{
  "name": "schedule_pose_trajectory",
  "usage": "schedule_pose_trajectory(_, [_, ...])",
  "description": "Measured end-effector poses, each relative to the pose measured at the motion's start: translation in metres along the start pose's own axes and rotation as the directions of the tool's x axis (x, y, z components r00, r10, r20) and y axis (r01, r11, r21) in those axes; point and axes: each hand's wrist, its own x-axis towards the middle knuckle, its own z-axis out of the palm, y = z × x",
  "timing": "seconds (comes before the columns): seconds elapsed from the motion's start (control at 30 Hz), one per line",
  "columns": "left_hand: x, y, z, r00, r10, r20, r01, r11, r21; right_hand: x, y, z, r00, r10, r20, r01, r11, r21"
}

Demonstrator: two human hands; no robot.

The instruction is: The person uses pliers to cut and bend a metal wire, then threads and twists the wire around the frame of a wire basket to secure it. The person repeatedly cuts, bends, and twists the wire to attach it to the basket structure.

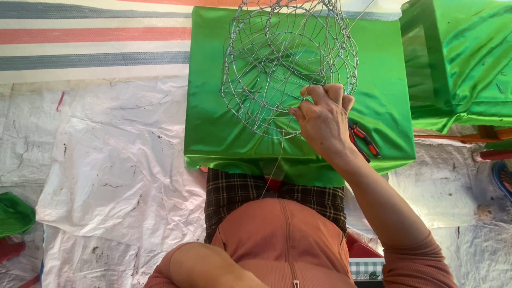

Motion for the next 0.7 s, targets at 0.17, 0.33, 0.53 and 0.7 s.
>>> schedule_pose_trajectory(0.17, [-0.017, -0.030, 0.017, 0.999, 0.038, -0.008, -0.038, 0.933, -0.358, 0.002, -0.002, -0.001, 1.000, -0.014, -0.002, 0.014, 1.000, -0.002])
schedule_pose_trajectory(0.33, [-0.042, -0.062, 0.035, 0.996, 0.081, -0.033, -0.082, 0.740, -0.668, 0.001, 0.000, -0.004, 1.000, -0.018, -0.014, 0.019, 1.000, 0.011])
schedule_pose_trajectory(0.53, [-0.071, -0.097, 0.067, 0.993, 0.096, -0.072, -0.103, 0.383, -0.918, -0.006, -0.003, -0.019, 0.998, -0.016, -0.064, 0.024, 0.992, 0.127])
schedule_pose_trajectory(0.7, [-0.087, -0.115, 0.098, 0.987, 0.115, -0.112, -0.116, 0.028, -0.993, -0.014, -0.010, -0.040, 0.985, 0.170, -0.026, -0.126, 0.816, 0.564])
